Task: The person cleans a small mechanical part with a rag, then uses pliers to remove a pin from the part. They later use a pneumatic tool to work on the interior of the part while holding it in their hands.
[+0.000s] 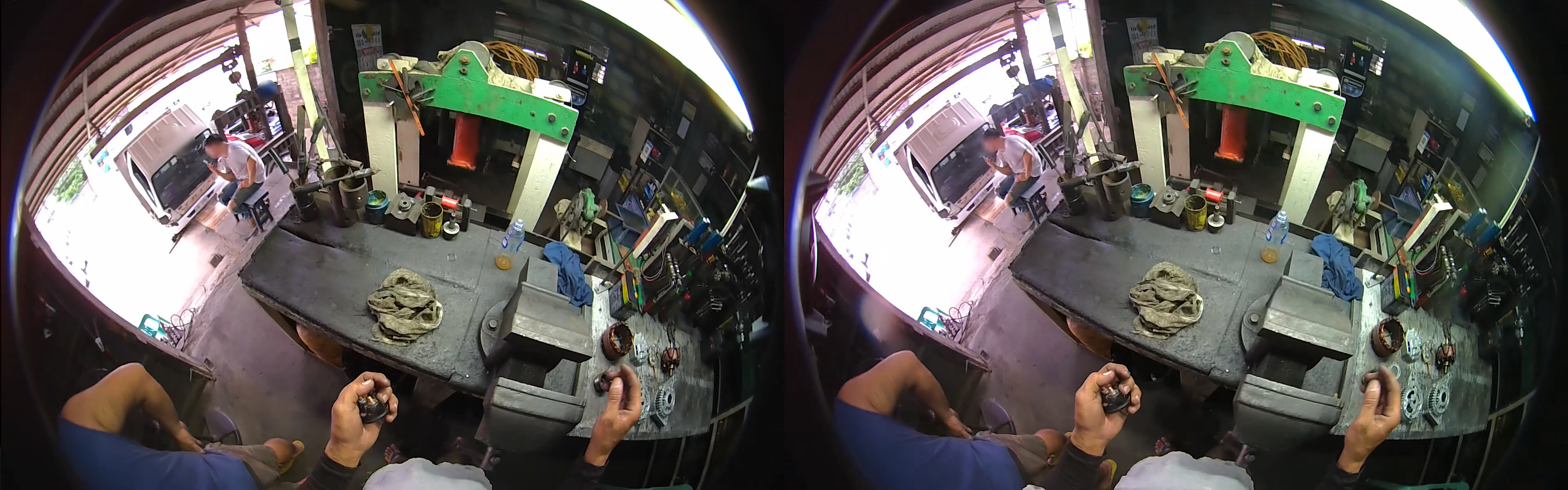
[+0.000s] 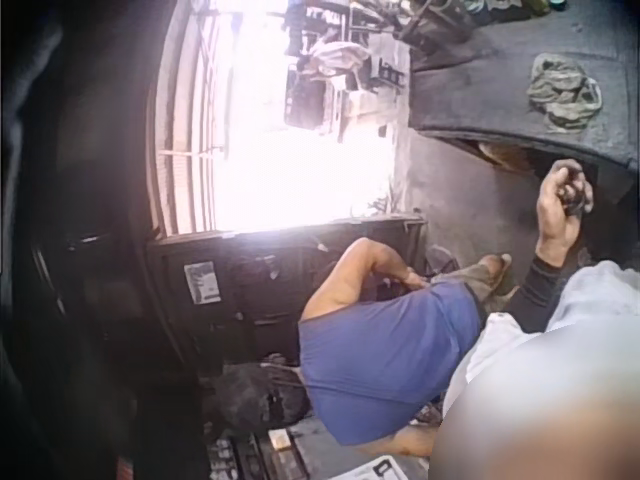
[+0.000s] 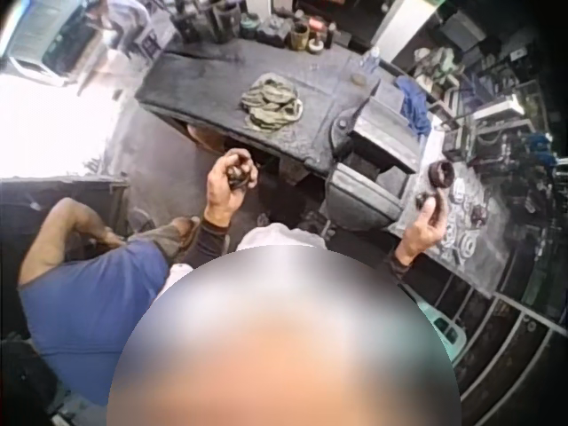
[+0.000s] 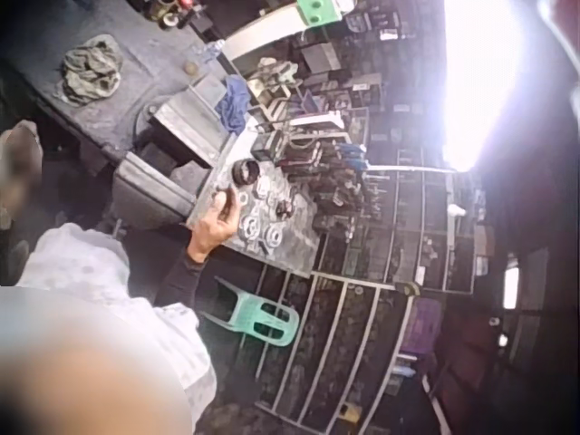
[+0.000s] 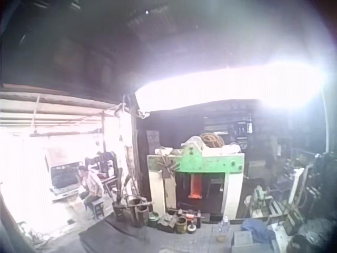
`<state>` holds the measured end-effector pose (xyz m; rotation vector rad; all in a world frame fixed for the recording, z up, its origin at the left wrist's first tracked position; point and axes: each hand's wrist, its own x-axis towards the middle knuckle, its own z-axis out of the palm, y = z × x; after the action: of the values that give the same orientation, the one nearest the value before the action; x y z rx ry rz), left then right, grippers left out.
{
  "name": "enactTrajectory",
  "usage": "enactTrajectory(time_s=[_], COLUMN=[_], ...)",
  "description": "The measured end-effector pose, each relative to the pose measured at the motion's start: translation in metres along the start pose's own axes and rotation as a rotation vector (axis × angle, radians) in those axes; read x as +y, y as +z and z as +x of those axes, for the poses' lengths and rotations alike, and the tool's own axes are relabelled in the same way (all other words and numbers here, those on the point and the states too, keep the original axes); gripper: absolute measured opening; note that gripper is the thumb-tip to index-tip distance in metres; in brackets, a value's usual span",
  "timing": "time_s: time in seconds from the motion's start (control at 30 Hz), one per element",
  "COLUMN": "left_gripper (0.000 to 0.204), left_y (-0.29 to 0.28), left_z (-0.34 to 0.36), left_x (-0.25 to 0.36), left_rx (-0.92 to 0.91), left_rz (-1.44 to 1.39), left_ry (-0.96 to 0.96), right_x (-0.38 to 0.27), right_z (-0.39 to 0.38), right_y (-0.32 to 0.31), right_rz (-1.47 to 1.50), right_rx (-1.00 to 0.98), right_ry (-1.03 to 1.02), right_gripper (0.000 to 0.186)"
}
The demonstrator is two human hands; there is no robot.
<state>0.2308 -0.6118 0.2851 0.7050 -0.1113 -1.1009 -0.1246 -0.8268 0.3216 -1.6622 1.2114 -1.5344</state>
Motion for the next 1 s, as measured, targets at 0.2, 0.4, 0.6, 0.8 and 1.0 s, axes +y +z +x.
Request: enactTrajectory(time_s=[0.2,0.4,0.6,0.8,1.0], left_gripper=[0.025,0.025,0.032,0.043,0.028], left_y=[-0.015,-0.028,-0.051,-0.094,-0.122], left_z=[0.036,0.072,0.150,0.257,0.325], left_x=[0.012,0.019,0.018,0.011,0.005], left_rx=[-0.029,0.013,0.094,0.009,-0.360], left_rz=[0.117,0.436,1.359,1.795,2.147], left_ry=[-0.039,0.063,0.295,0.413,0.383], right_x=[-0.013,-0.008,-0.004,-0.022,-0.066], right_z=[0.004,0.032,0.046,0.026,-0.014], right_y=[-0.004,0.029,0.045,0.035,0.070], right_rz=[-0.127,-0.154,-0.154,-0.241,-0.162], right_rx=[0.123,0.128,0.146,0.322,0.479], right_ry=[-0.025,-0.082,-0.074,-0.053,0.021], right_gripper=[0.029,0.031,0.031,0.033,0.033])
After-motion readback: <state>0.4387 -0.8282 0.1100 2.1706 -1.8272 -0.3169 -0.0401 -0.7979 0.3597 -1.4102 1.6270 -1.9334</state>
